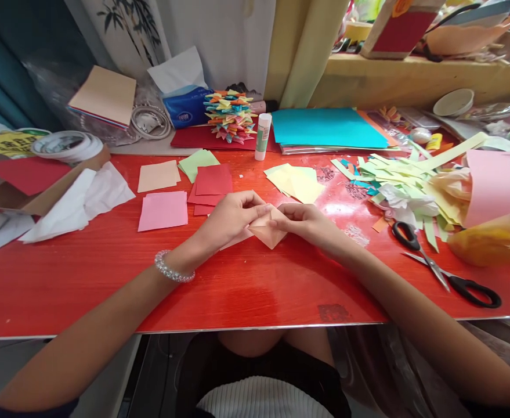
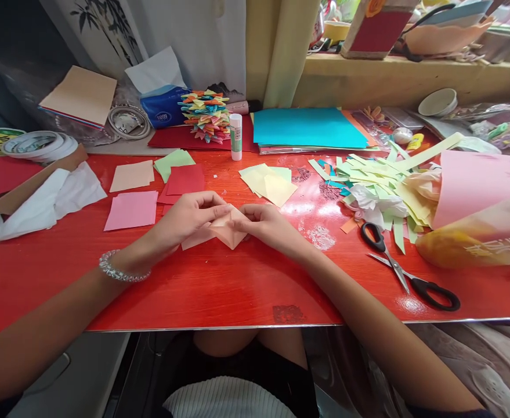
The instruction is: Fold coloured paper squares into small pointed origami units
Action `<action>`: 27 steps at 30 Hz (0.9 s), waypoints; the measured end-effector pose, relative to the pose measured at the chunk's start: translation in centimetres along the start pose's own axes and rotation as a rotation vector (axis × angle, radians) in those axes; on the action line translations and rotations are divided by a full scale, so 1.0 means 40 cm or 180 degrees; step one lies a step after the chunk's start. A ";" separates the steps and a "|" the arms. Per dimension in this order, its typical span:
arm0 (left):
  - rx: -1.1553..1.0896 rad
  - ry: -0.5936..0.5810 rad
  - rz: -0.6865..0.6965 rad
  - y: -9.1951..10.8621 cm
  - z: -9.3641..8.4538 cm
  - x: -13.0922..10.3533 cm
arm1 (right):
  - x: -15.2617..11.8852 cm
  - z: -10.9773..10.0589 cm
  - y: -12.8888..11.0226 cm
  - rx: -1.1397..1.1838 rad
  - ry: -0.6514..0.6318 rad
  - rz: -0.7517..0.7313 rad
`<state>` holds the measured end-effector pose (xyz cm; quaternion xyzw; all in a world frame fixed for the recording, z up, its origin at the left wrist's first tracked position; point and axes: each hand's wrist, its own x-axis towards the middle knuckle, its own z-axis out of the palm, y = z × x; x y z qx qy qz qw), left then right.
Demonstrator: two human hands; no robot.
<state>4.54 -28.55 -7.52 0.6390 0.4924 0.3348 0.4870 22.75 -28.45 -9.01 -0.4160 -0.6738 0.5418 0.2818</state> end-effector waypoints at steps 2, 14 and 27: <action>0.0161 0.0071 0.0044 0.002 0.003 -0.002 | -0.001 0.000 -0.002 0.0047 0.0031 -0.0009; 0.0660 0.0268 -0.0012 0.004 -0.001 -0.009 | 0.002 0.000 -0.002 0.0589 0.0311 0.0062; -0.0025 -0.0053 0.0011 0.011 0.008 -0.011 | 0.008 -0.023 0.012 0.0957 0.0795 -0.0259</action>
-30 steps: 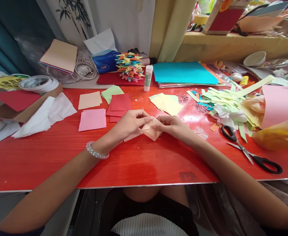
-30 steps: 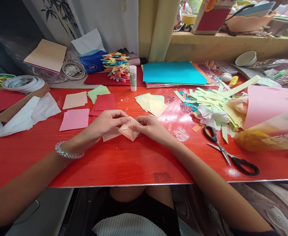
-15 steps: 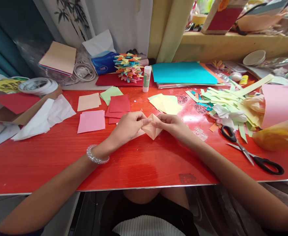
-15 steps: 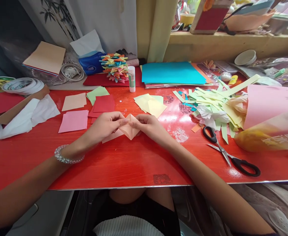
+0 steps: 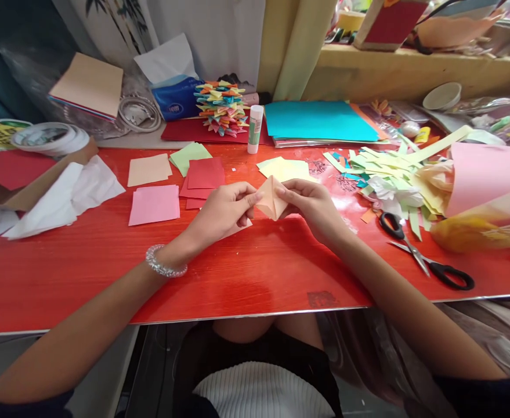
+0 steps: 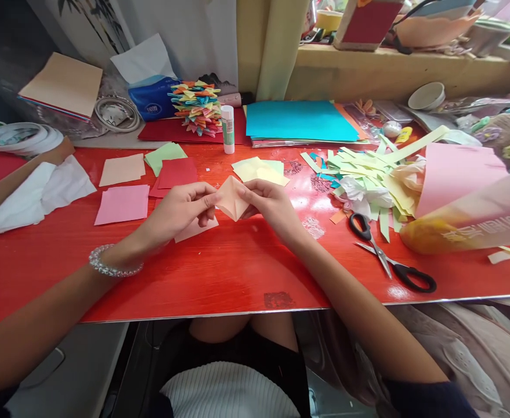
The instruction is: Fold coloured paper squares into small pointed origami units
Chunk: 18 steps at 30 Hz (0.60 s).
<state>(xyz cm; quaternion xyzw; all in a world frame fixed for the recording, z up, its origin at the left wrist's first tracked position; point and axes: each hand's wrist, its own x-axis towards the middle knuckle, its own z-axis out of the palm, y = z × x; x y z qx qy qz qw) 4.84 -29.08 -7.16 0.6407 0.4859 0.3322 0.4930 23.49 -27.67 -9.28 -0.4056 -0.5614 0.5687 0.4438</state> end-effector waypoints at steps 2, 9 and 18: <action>0.0068 0.0125 0.0138 -0.001 0.000 0.001 | -0.001 -0.001 0.000 -0.0009 -0.0106 0.0011; 0.0433 0.0386 0.0564 -0.014 -0.003 0.008 | 0.000 0.000 0.003 -0.0071 -0.0113 -0.0144; -0.0096 0.0306 0.0535 -0.034 0.007 0.017 | -0.003 0.011 0.023 0.0075 -0.0248 -0.0093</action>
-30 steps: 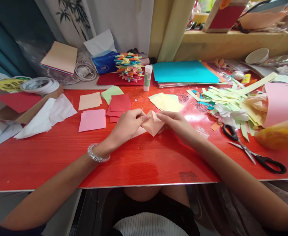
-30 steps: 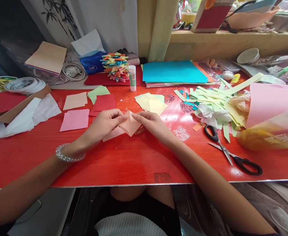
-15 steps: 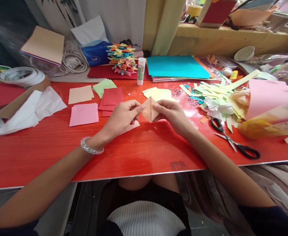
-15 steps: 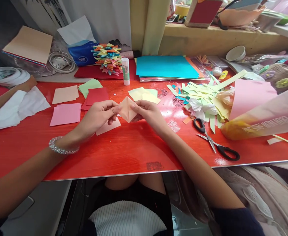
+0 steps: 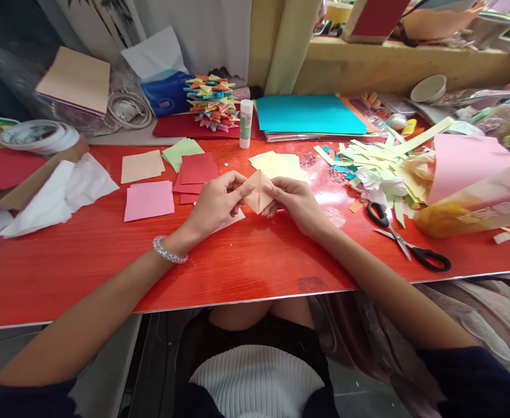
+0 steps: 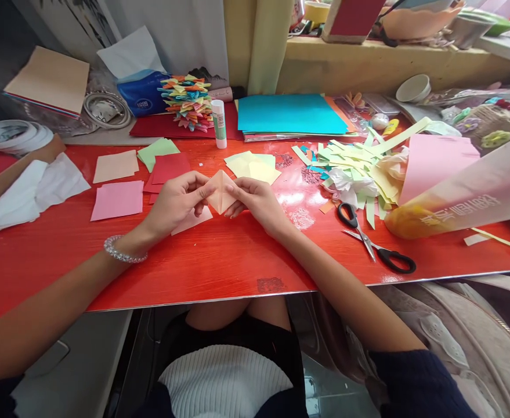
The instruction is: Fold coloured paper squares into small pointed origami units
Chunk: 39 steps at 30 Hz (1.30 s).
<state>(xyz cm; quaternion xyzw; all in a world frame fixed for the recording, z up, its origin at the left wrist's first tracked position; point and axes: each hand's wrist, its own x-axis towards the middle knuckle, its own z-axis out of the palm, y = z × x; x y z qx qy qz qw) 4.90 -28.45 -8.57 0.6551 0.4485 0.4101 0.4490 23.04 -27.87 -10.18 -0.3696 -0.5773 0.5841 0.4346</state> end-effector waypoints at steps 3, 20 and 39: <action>-0.0036 0.0121 -0.0017 -0.006 0.002 0.002 | -0.001 0.000 0.000 0.0129 -0.0156 0.0015; -0.0456 -0.0006 -0.0147 -0.028 0.022 0.011 | 0.004 -0.003 0.007 -0.0128 -0.0090 -0.0113; -0.0918 -0.0193 -0.0369 -0.009 0.014 0.004 | 0.008 -0.007 -0.004 -0.0094 0.0019 -0.0105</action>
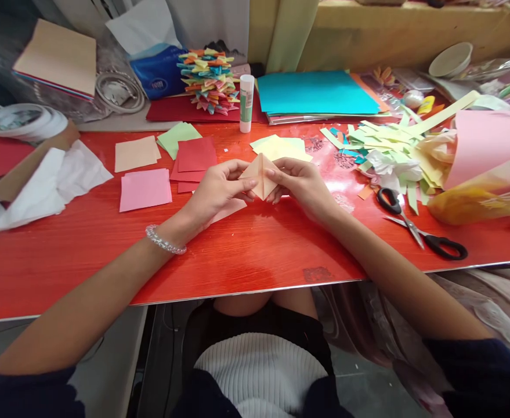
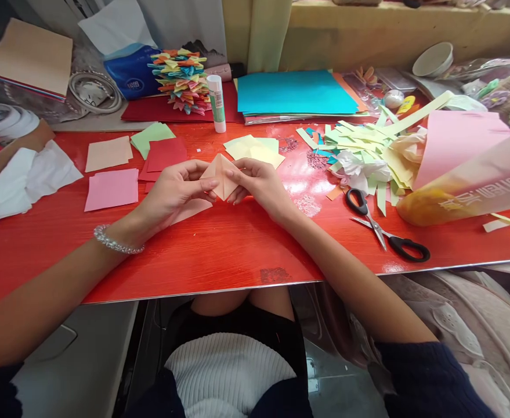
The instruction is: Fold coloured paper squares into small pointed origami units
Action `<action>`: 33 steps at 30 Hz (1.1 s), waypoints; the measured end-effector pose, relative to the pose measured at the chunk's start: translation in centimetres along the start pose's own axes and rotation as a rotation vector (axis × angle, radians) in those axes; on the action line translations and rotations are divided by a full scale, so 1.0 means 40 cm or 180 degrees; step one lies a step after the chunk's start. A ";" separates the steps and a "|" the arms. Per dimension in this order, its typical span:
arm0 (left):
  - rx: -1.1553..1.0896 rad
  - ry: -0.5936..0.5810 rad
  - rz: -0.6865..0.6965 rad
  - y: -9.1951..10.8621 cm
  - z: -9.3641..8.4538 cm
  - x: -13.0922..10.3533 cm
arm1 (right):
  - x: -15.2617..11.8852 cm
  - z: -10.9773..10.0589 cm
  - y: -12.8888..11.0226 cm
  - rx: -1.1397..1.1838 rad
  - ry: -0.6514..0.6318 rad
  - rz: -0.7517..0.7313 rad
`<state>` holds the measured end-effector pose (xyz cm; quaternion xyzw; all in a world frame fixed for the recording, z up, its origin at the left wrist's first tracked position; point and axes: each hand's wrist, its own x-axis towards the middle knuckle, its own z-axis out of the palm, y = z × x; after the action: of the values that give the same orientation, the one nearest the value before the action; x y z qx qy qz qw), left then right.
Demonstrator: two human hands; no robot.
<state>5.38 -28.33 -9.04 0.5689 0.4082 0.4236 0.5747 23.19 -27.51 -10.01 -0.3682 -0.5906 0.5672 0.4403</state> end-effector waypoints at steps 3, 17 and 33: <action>0.0099 0.0121 -0.0030 0.002 -0.002 0.001 | 0.000 -0.003 -0.005 0.0003 -0.0110 0.0124; -0.0188 -0.0047 -0.0182 0.017 0.010 -0.005 | -0.005 0.001 -0.010 -0.0448 0.0196 -0.0242; -0.0277 -0.0046 -0.0314 0.004 -0.009 0.004 | 0.005 -0.005 0.020 -0.0249 0.0091 -0.0143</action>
<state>5.09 -28.07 -8.87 0.5255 0.4128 0.4081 0.6221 23.26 -27.19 -10.77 -0.3798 -0.6142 0.5283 0.4466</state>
